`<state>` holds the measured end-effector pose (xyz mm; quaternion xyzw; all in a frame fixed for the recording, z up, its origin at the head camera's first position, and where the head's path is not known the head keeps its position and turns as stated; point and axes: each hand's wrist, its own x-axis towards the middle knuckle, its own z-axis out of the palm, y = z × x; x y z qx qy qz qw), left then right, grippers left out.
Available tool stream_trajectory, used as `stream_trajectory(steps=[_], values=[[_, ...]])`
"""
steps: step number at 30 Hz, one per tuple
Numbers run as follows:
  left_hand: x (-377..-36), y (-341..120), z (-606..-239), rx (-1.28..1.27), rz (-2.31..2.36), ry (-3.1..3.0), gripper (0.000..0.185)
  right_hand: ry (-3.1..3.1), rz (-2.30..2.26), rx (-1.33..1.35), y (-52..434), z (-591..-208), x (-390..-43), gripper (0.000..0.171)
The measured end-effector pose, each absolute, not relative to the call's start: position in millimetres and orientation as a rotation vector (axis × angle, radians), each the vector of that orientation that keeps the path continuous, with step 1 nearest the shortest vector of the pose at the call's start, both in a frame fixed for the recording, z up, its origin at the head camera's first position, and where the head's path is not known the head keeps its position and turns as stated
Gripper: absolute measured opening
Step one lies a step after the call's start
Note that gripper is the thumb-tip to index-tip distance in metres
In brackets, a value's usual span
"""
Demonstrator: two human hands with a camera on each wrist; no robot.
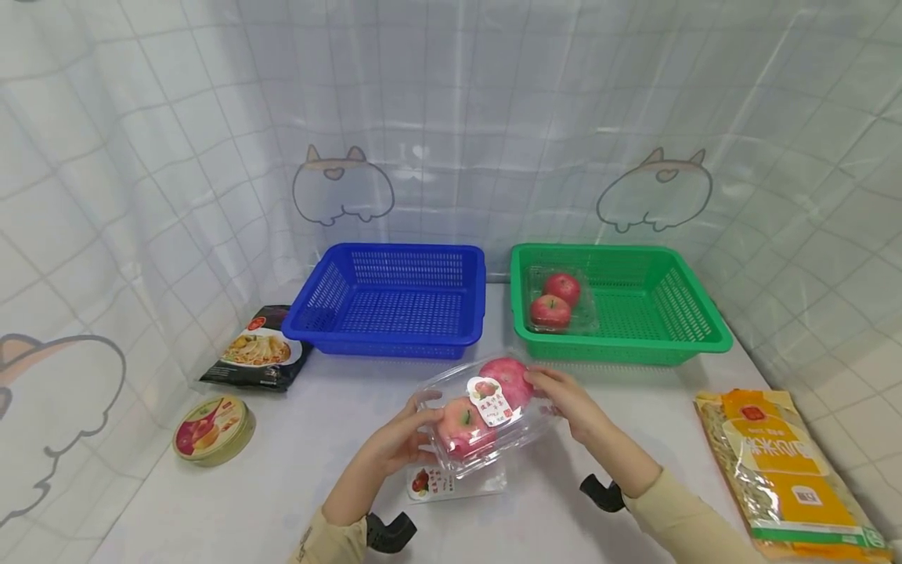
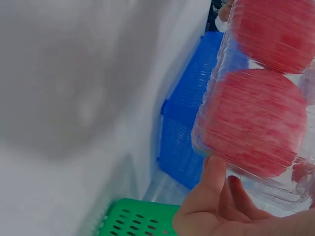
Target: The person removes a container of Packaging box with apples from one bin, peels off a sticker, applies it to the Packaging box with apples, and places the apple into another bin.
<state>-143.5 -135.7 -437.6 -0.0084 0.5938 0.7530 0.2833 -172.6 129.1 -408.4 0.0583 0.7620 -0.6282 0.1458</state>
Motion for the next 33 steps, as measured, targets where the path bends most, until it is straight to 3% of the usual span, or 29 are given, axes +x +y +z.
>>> stream_trajectory(steps=[8,19,33], values=[[-139,-139,-423,0.003,2.121,1.578,0.066,2.198,-1.876,0.094,121,-391,-188,0.053],[-147,-144,-402,-0.168,2.450,1.572,0.065,1.929,-2.312,0.063,92,-378,-193,0.058],[-173,-136,-395,-0.352,2.769,1.514,0.054,1.679,-2.182,0.035,31,-376,-197,0.077]])
